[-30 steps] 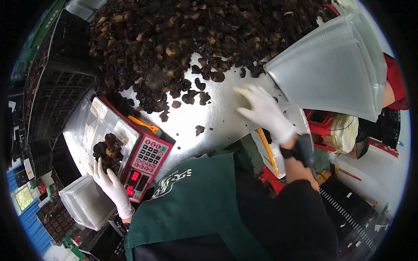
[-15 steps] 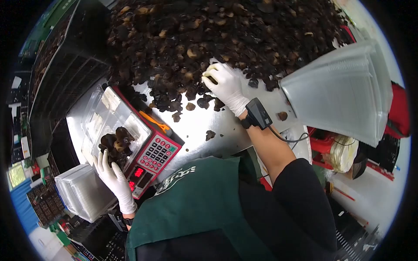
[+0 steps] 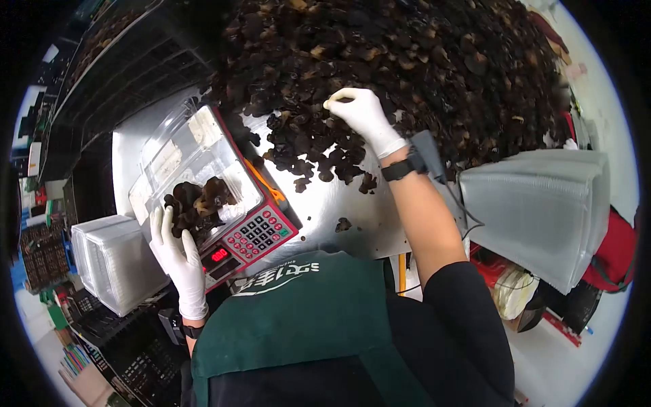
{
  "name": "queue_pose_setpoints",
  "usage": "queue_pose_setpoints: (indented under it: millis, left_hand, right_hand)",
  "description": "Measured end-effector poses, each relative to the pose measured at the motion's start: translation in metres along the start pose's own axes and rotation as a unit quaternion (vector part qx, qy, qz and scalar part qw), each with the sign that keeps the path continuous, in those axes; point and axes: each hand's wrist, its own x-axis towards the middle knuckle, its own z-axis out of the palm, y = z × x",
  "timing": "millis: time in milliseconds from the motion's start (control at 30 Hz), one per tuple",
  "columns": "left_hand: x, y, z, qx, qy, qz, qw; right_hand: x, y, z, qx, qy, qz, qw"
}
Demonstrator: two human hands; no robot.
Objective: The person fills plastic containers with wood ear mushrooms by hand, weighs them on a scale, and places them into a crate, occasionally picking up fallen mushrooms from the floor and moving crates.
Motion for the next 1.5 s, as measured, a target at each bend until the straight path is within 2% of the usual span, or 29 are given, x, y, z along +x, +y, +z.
queue_pose_setpoints:
  millis: [33,67,133,233,267,367,400,467,533,567,600,633,667,800,933,1067,1133,1200,1267,1300,1333,1400,1433,1500]
  left_hand:
    - [-0.001,0.001,0.0,-0.014,0.011,-0.016,1.0]
    - [-0.002,0.001,0.0,-0.029,0.022,-0.031,0.999]
    - [-0.004,-0.002,0.002,-0.047,0.043,-0.031,0.997]
    - [-0.008,-0.006,0.003,-0.057,0.046,-0.045,0.996]
    - [-0.009,-0.003,0.001,-0.046,0.039,-0.05,0.997]
    - [-0.012,-0.001,0.002,-0.051,0.034,-0.059,0.996]
    - [-0.013,0.0,0.003,-0.059,0.036,-0.062,0.996]
    - [-0.013,0.002,0.001,-0.058,0.033,-0.071,0.995]
    - [-0.015,0.001,-0.002,-0.057,0.033,-0.076,0.995]
    - [-0.016,0.002,-0.004,-0.092,0.042,-0.087,0.991]
    - [-0.017,-0.001,-0.005,-0.091,0.052,-0.089,0.99]
    - [-0.018,-0.004,-0.006,-0.091,0.062,-0.091,0.99]
    - [-0.02,-0.006,-0.007,-0.092,0.07,-0.093,0.989]
    - [-0.023,-0.011,-0.007,-0.134,0.084,-0.129,0.979]
    - [-0.024,-0.009,-0.008,-0.124,0.086,-0.128,0.98]
    - [-0.027,-0.011,-0.009,-0.109,0.085,-0.12,0.983]
    - [-0.028,-0.011,-0.009,-0.095,0.081,-0.124,0.984]
    - [-0.025,-0.006,-0.01,-0.125,0.08,-0.118,0.982]
    - [-0.022,0.003,-0.011,-0.168,0.075,-0.124,0.975]
    - [-0.021,0.004,-0.01,-0.175,0.07,-0.114,0.975]
    - [-0.022,0.004,-0.007,-0.183,0.065,-0.104,0.976]
    - [-0.023,0.003,0.001,-0.213,0.048,-0.103,0.97]
    - [-0.022,0.004,0.002,-0.2,0.053,-0.091,0.974]
    - [-0.022,0.004,0.001,-0.181,0.054,-0.086,0.978]
  right_hand:
    - [-0.007,-0.037,-0.013,0.05,-0.04,0.142,0.988]
    - [-0.009,-0.047,-0.015,0.145,-0.033,0.172,0.974]
    - [-0.002,-0.039,-0.021,0.19,-0.051,0.184,0.963]
    - [0.007,-0.034,-0.002,0.051,-0.006,-0.067,0.996]
    - [0.01,-0.037,0.005,-0.072,0.007,-0.134,0.988]
    - [0.002,-0.046,0.037,-0.32,-0.054,-0.147,0.934]
    - [0.003,-0.034,0.049,-0.389,-0.048,-0.185,0.901]
    - [0.012,-0.035,0.056,-0.379,-0.041,-0.127,0.916]
    - [0.029,-0.024,0.05,-0.312,-0.027,-0.125,0.942]
    - [0.034,-0.019,0.045,-0.247,-0.021,-0.146,0.958]
    - [0.044,-0.002,0.039,-0.121,-0.06,-0.126,0.983]
    - [0.04,-0.023,0.031,-0.045,-0.101,-0.003,0.994]
    - [0.029,-0.05,0.021,0.029,-0.139,0.122,0.982]
    - [0.014,-0.07,0.013,0.189,-0.18,0.168,0.95]
    - [0.004,-0.092,0.021,0.27,-0.219,0.157,0.925]
    - [-0.015,-0.15,0.045,0.231,-0.288,0.068,0.927]
    - [-0.031,-0.187,0.062,0.152,-0.327,-0.001,0.933]
    - [-0.039,-0.201,0.088,0.149,-0.371,-0.118,0.909]
    - [-0.054,-0.223,0.108,0.144,-0.441,-0.122,0.878]
    - [-0.054,-0.203,0.136,0.126,-0.401,-0.31,0.853]
    - [-0.053,-0.197,0.145,0.011,-0.403,-0.4,0.823]
    - [-0.062,-0.186,0.154,-0.131,-0.349,-0.471,0.799]
    - [-0.068,-0.196,0.152,-0.214,-0.377,-0.421,0.797]
    - [-0.071,-0.199,0.145,-0.217,-0.334,-0.446,0.802]
